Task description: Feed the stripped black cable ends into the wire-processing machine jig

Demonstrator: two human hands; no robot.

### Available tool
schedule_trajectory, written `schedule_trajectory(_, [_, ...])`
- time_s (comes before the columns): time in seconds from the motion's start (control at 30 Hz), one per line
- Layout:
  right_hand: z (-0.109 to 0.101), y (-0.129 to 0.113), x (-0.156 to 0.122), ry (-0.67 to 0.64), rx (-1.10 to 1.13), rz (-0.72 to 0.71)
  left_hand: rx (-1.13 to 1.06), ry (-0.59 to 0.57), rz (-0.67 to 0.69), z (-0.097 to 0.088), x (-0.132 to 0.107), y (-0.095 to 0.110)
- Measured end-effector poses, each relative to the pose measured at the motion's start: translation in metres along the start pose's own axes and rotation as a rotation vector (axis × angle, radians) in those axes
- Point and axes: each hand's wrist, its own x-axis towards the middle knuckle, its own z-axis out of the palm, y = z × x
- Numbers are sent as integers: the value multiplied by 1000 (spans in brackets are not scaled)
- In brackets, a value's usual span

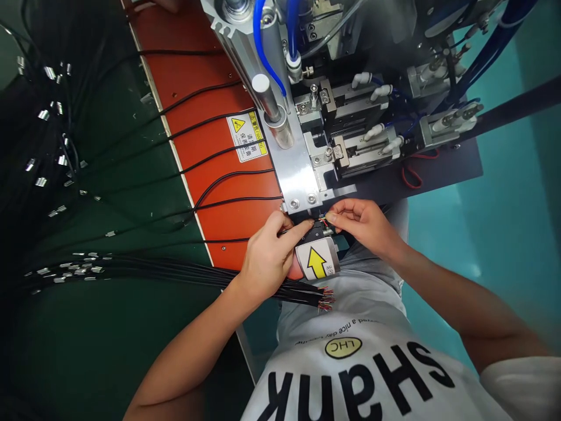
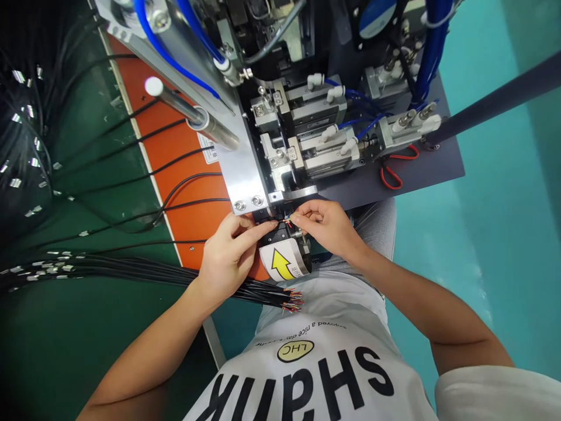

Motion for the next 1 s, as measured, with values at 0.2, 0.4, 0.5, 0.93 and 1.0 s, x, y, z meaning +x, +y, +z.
schedule_trajectory(0.2, [2,4,0,49,-129,-96,45,-18,14,-1,3,2])
schedule_trajectory(0.4, [6,5,-3,134,-355,-170,171,-51,19,1,3,5])
schedule_trajectory(0.5, [4,1,-5,141,-431,-193,199,-48,9,2,2,6])
schedule_trajectory(0.93, [21,7,-8,274,-415,-426,135,-39,-1,2,0,5])
schedule_trajectory(1.0, [22,10,-8,273,-400,-411,136,-37,-5,2,-1,4])
